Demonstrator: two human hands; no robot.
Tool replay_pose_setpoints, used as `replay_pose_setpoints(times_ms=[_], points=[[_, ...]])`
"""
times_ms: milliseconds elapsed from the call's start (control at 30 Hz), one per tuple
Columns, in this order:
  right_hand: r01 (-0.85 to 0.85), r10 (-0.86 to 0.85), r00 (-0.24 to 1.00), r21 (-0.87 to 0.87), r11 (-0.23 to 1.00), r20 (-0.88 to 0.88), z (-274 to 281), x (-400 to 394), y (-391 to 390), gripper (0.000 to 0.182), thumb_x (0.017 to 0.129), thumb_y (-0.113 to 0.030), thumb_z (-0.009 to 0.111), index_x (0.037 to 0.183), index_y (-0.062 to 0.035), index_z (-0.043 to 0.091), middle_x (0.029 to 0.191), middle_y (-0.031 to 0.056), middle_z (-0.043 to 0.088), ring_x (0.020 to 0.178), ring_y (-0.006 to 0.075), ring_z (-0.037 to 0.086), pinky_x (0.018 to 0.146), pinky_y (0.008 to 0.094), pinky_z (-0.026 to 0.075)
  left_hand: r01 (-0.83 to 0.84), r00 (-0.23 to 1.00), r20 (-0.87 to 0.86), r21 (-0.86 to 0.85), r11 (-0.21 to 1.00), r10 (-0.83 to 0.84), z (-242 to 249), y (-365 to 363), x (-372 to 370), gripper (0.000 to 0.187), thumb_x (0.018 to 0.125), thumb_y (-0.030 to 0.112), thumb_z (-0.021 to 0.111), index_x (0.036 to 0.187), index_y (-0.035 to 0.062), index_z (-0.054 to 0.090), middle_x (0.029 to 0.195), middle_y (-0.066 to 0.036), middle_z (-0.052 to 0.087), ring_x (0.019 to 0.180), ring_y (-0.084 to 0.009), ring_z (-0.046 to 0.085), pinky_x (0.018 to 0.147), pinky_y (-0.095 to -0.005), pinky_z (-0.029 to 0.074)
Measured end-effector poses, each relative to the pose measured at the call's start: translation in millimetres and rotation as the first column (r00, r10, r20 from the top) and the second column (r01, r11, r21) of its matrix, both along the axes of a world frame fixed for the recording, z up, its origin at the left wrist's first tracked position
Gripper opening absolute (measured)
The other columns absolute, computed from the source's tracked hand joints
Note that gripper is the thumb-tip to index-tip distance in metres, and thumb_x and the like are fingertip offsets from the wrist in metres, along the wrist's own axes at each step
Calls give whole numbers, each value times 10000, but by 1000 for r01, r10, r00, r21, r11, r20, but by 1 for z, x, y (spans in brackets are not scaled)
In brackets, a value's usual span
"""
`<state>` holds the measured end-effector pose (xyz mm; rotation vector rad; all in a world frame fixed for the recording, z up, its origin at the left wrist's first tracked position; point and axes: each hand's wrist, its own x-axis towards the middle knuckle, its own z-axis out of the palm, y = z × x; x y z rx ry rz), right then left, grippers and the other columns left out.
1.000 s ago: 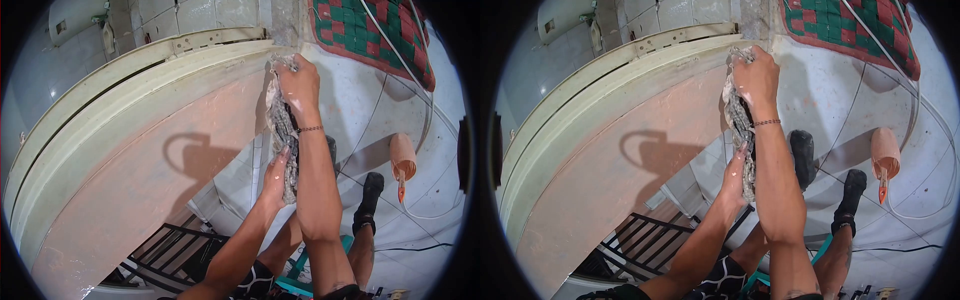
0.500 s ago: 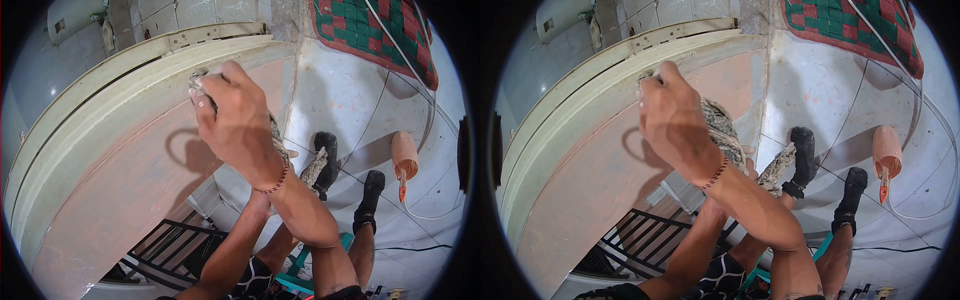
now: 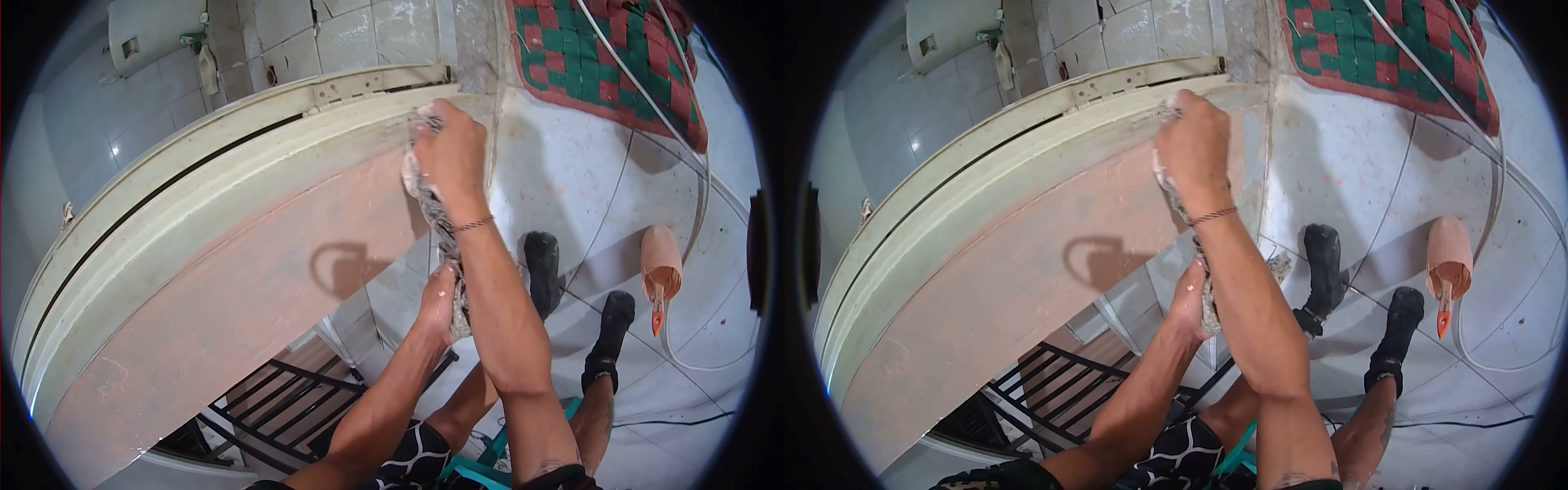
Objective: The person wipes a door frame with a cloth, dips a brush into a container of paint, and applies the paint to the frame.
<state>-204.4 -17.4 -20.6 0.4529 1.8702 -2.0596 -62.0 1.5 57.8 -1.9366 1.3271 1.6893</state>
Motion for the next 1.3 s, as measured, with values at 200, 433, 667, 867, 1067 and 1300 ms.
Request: replay_pose_setpoints(times_ms=[200, 433, 667, 867, 1067, 1300], points=[[-77, 49, 979, -138, 987, -198, 49, 13, 5, 116, 709, -51, 604, 806, 14, 604, 759, 232, 605, 745, 393, 593, 678, 409, 474, -156, 970, -136, 291, 944, 202, -11, -22, 51, 415, 906, 305, 485, 1208, 21, 459, 988, -134, 623, 819, -230, 635, 717, -374, 542], [-175, 178, 971, 30, 984, -159, -6, -1, 9, 78, 684, -18, 577, 737, 38, 583, 760, 237, 587, 746, 401, 581, 702, 444, 472, -308, 946, -6, 279, 909, 323, -18, 8, 0, 393, 918, 285, 435, 1167, -14, 491, 1023, -130, 619, 908, -234, 618, 791, -375, 520], [-211, 170, 956, -158, 965, -238, 26, 12, 14, 112, 716, -75, 596, 799, -1, 615, 782, 224, 599, 768, 394, 571, 708, 419, 457, -162, 963, -131, 416, 895, 235, -11, -1, 24, 451, 916, 332, 432, 1211, -7, 469, 994, -118, 620, 868, -208, 621, 758, -355, 527], [-297, 281, 925, -26, 955, -255, 27, 6, 11, 91, 714, -60, 597, 760, 19, 596, 765, 197, 604, 738, 389, 589, 678, 446, 484, -117, 959, -181, 452, 884, 219, -16, -5, 26, 416, 905, 306, 466, 1183, -4, 480, 1108, -158, 585, 973, -259, 597, 854, -387, 492], [-243, 248, 953, 50, 969, -174, 0, 10, 5, 102, 689, -95, 585, 739, -6, 589, 731, 226, 589, 732, 409, 571, 693, 450, 458, -216, 972, 132, 155, 964, 196, -4, 12, -4, 388, 924, 322, 422, 1189, 49, 500, 1086, -76, 597, 950, -200, 594, 821, -365, 497], [-249, 253, 954, 44, 967, -159, 15, 6, 3, 115, 675, -99, 574, 716, 9, 571, 692, 248, 573, 702, 419, 568, 676, 461, 465, -132, 986, -52, 322, 937, 157, -9, 6, 12, 414, 910, 320, 432, 1204, 32, 477, 1070, -127, 601, 952, -233, 604, 838, -371, 497]])
